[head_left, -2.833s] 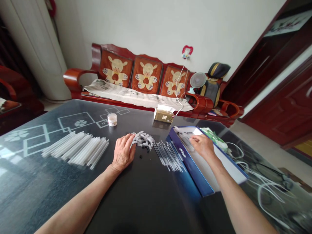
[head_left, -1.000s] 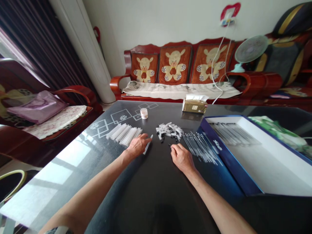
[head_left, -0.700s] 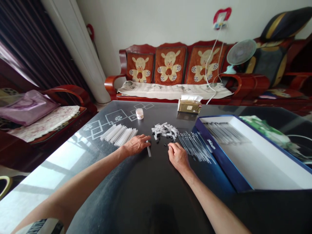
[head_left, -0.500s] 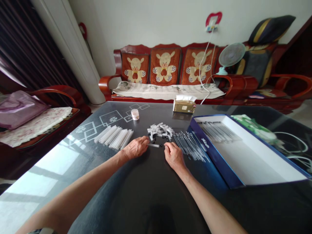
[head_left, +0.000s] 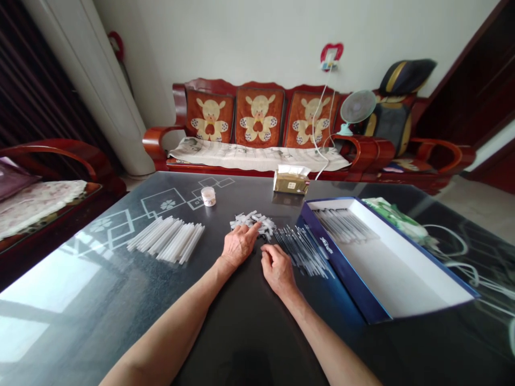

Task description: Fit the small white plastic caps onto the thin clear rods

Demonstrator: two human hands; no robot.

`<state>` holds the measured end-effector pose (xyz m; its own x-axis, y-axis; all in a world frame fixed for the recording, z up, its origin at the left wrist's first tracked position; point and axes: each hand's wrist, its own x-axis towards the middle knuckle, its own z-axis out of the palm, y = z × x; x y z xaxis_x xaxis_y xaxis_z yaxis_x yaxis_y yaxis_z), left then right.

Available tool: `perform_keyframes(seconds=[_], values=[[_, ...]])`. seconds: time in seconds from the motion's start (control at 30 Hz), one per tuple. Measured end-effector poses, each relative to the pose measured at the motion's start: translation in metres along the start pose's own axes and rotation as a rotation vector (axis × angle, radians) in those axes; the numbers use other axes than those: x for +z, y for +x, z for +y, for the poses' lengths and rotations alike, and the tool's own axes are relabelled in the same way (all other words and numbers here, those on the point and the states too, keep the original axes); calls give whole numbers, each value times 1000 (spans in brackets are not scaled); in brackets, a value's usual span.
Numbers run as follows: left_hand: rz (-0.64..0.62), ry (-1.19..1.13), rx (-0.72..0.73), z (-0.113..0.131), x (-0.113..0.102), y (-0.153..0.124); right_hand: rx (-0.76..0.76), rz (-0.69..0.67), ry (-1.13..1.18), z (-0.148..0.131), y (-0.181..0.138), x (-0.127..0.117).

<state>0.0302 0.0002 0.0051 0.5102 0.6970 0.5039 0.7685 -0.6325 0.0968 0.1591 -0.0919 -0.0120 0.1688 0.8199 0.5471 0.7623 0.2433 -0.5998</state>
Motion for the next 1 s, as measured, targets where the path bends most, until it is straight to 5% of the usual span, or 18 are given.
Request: perform_keyframes(seconds=[0.2, 0.33, 0.47, 0.73, 1.0], values=[[42, -9, 50, -6, 7, 2, 22, 4, 41, 1, 6, -8], [87, -59, 23, -7, 4, 4, 60, -41, -244, 13, 31, -23], [118, -67, -1, -8, 5, 4, 214, -222, -559, 24, 56, -31], [208, -54, -11, -10, 10, 5, 363, -491, -789, 10, 80, -32], [264, -70, -22, -12, 13, 3, 363, -470, -822, 9, 85, -29]])
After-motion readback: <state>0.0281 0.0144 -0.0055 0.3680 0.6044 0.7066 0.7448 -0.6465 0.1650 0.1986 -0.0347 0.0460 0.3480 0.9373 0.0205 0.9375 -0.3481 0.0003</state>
